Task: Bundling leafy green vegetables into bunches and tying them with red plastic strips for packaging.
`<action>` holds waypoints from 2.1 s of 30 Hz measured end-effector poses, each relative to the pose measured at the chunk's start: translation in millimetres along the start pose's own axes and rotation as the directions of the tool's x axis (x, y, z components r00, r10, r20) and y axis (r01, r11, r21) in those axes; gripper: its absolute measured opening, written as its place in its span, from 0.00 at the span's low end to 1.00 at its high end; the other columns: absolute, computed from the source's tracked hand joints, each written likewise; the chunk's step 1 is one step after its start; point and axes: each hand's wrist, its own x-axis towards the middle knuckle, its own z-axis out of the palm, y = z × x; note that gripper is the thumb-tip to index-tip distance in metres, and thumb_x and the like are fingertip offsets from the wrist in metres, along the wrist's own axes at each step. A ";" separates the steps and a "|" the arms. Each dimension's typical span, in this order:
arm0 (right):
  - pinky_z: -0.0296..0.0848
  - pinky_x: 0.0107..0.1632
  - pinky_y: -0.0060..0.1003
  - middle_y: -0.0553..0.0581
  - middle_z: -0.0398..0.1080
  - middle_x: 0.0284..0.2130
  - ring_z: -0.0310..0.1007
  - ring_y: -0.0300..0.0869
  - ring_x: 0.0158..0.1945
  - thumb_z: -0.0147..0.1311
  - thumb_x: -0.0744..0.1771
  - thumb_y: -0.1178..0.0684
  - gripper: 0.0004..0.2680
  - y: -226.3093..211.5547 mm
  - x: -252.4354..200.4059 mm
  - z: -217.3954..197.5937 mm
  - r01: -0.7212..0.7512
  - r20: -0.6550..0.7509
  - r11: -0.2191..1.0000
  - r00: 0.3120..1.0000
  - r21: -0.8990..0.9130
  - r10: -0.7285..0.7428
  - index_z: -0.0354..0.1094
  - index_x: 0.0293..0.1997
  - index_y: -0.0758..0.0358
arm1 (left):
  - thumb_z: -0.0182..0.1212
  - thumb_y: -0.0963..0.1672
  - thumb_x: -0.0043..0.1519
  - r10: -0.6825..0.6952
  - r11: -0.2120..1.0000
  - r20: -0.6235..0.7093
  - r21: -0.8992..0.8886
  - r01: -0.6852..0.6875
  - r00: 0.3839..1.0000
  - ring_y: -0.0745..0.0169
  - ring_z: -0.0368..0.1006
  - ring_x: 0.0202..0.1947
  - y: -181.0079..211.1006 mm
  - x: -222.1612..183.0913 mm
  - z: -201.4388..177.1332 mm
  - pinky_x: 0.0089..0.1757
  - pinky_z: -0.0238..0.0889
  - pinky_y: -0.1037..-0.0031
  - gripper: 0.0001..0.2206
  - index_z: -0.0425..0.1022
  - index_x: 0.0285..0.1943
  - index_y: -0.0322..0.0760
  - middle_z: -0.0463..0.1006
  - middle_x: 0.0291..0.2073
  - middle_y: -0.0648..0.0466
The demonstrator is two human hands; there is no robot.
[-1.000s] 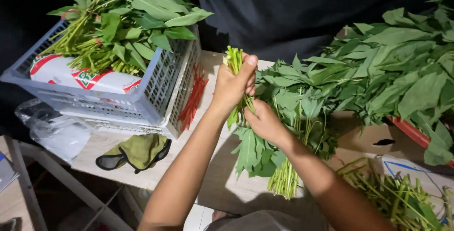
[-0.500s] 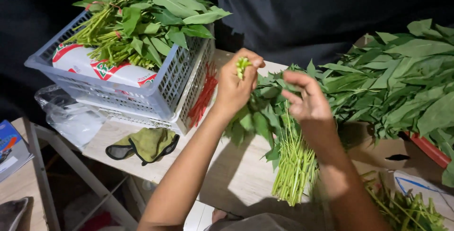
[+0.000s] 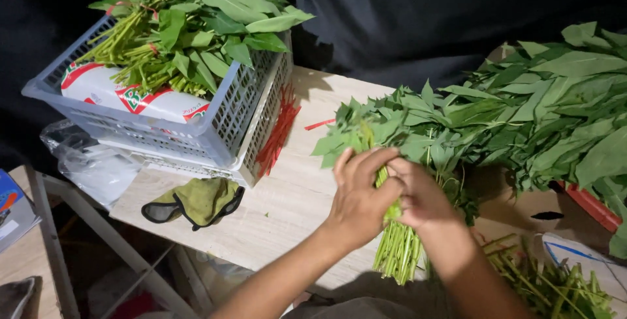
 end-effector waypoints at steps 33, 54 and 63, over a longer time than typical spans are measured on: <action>0.78 0.24 0.37 0.65 0.71 0.31 0.75 0.44 0.26 0.42 0.72 0.49 0.17 -17.6 19.9 -57.0 0.133 0.006 0.680 0.982 -0.721 -0.187 0.63 0.64 0.71 | 0.62 0.49 0.65 -0.747 -0.091 0.545 -0.650 0.755 0.380 0.51 0.78 0.22 -130.6 67.7 79.1 0.28 0.78 0.56 0.19 0.71 0.51 0.25 0.75 0.25 0.39; 0.50 0.13 0.23 0.48 0.54 0.21 0.49 0.31 0.15 0.45 0.72 0.49 0.06 -46.4 30.1 -57.7 0.314 -0.165 0.874 0.904 -0.372 -0.395 0.62 0.46 0.59 | 0.49 0.43 0.69 -0.575 0.817 0.697 0.454 0.357 0.429 0.46 0.78 0.52 -194.9 -96.1 103.3 0.52 0.73 0.57 0.14 0.76 0.61 0.40 0.67 0.62 0.48; 0.50 0.16 0.22 0.47 0.56 0.22 0.49 0.30 0.17 0.44 0.73 0.50 0.07 -41.5 53.2 -83.0 0.348 -0.135 0.869 0.900 -0.351 -0.415 0.62 0.50 0.59 | 0.46 0.50 0.70 -0.806 0.420 0.525 0.181 0.890 0.273 0.37 0.78 0.51 -210.9 -115.7 54.1 0.49 0.73 0.53 0.18 0.67 0.57 0.30 0.79 0.49 0.37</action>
